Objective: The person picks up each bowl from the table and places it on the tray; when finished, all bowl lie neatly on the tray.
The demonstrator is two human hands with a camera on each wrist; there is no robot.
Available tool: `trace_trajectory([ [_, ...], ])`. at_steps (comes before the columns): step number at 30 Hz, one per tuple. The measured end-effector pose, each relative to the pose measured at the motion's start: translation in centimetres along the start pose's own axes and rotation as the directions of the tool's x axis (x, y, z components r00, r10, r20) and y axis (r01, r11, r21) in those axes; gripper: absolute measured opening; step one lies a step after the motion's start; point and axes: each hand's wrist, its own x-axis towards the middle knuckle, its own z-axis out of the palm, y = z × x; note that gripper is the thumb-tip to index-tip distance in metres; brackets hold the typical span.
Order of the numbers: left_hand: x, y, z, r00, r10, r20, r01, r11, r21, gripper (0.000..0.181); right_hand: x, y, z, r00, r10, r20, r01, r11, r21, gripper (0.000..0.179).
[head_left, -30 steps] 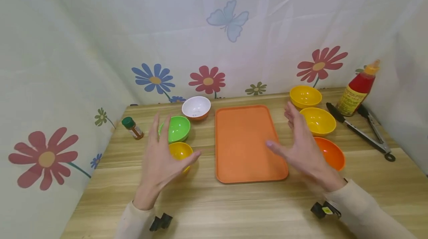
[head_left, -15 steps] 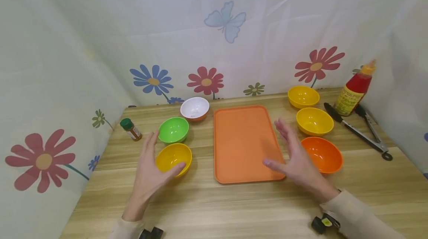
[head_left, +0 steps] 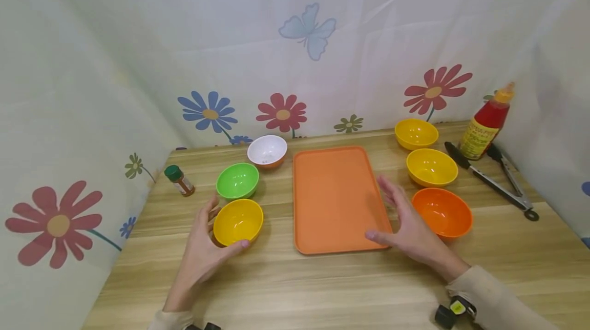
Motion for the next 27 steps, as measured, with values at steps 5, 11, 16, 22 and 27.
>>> trace_trajectory([
  [5, 0.0, -0.6, 0.1, 1.000, 0.001, 0.028, -0.001, 1.000, 0.009, 0.133, -0.2, 0.7, -0.2, 0.999, 0.030, 0.019, -0.030, 0.999, -0.017, 0.120],
  [11, -0.1, -1.0, 0.1, 0.999, 0.001, 0.046, -0.002, 1.000, 0.018, 0.135, -0.5, 1.4, -0.6, 0.998, 0.055, 0.033, -0.055, 0.998, -0.025, 0.121],
  [16, -0.1, -1.1, 0.2, 0.999, -0.010, 0.052, 0.008, 1.000, 0.024, 0.136, -0.5, 1.6, -0.9, 0.993, 0.096, 0.064, -0.092, 0.994, -0.054, 0.124],
  [22, 0.0, -1.4, 0.3, 0.999, -0.008, 0.047, 0.008, 1.000, -0.007, 0.130, -0.5, 1.8, -1.3, 0.988, 0.125, 0.091, -0.116, 0.988, -0.102, 0.128],
  [27, 0.1, -1.9, 0.4, 0.999, -0.017, 0.029, 0.018, 1.000, -0.024, 0.125, -0.6, 1.8, -1.6, 0.987, 0.131, 0.098, -0.114, 0.980, -0.162, 0.122],
])
